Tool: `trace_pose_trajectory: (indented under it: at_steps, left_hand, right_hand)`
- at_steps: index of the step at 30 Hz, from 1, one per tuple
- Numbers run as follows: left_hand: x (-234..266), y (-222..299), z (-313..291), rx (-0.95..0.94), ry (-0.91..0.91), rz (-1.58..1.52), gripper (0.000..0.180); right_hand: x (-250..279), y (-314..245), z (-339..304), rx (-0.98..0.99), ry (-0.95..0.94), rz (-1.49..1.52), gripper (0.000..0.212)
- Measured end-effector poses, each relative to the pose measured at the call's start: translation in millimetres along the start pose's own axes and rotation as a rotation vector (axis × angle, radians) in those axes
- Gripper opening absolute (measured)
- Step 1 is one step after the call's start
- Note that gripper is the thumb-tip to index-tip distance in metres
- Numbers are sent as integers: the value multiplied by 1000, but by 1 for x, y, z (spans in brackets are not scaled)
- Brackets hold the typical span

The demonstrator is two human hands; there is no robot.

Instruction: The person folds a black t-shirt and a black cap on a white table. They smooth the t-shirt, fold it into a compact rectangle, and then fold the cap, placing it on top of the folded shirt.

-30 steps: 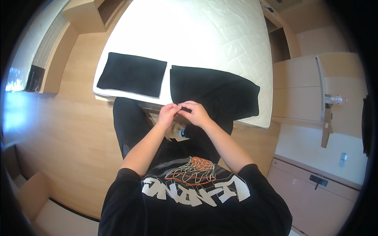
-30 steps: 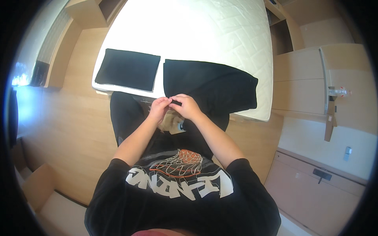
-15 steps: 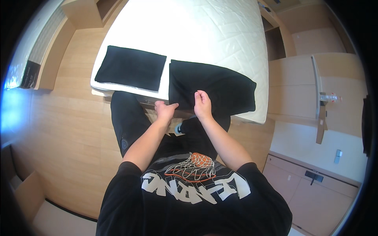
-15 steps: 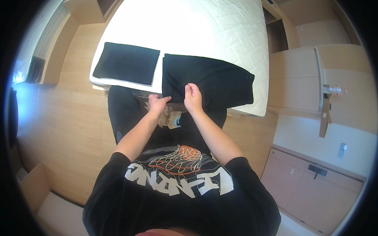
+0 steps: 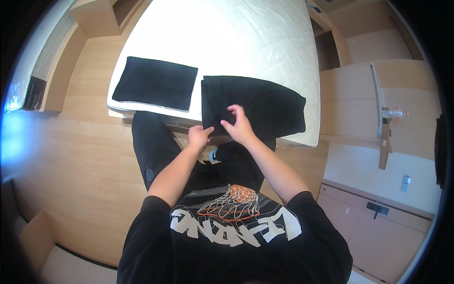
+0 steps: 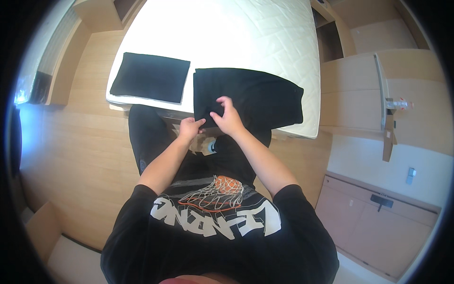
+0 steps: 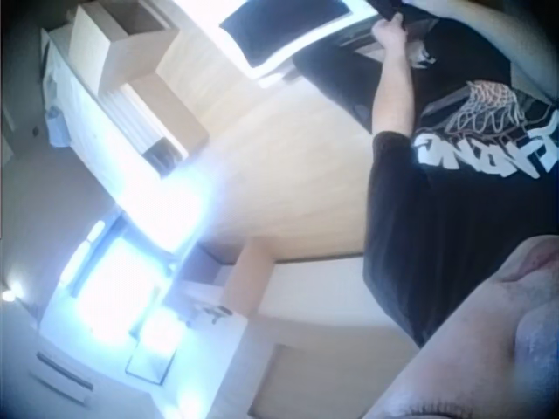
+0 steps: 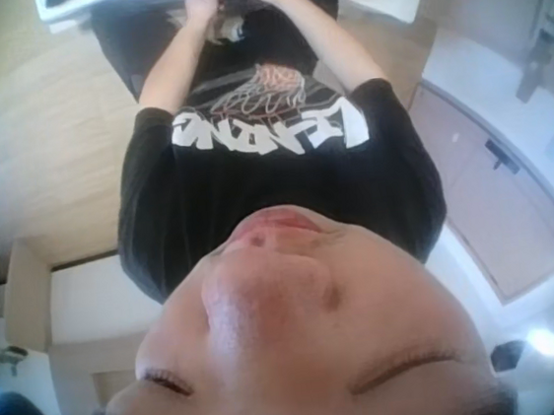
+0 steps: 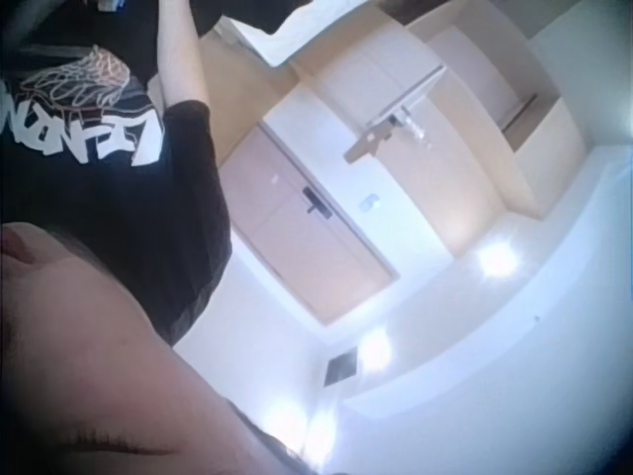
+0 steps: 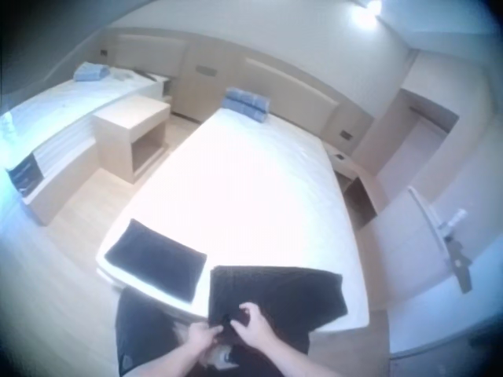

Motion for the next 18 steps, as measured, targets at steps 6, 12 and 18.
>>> trace_pose_trajectory:
  at_steps: [6, 12, 18]
  left_hand:
    - [-2, 11, -4, -114, -3, 155, 22]
    - [5, 19, -14, -249, 142, 314, 18]
    - [-3, 55, -48, -225, 101, 440, 35]
  right_hand:
    - [-58, 16, 1, -311, -537, -97, 20]
    - [-58, -46, 93, 335, -373, -577, 26]
    - [-93, -44, 143, 554, -709, -1058, 36]
Point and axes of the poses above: each hand's wrist, its own z-axis towards the middle knuckle, its own x-axis out of the back of the hand, y = z × x, the point moved 10 cm from there along z, towards the middle knuckle
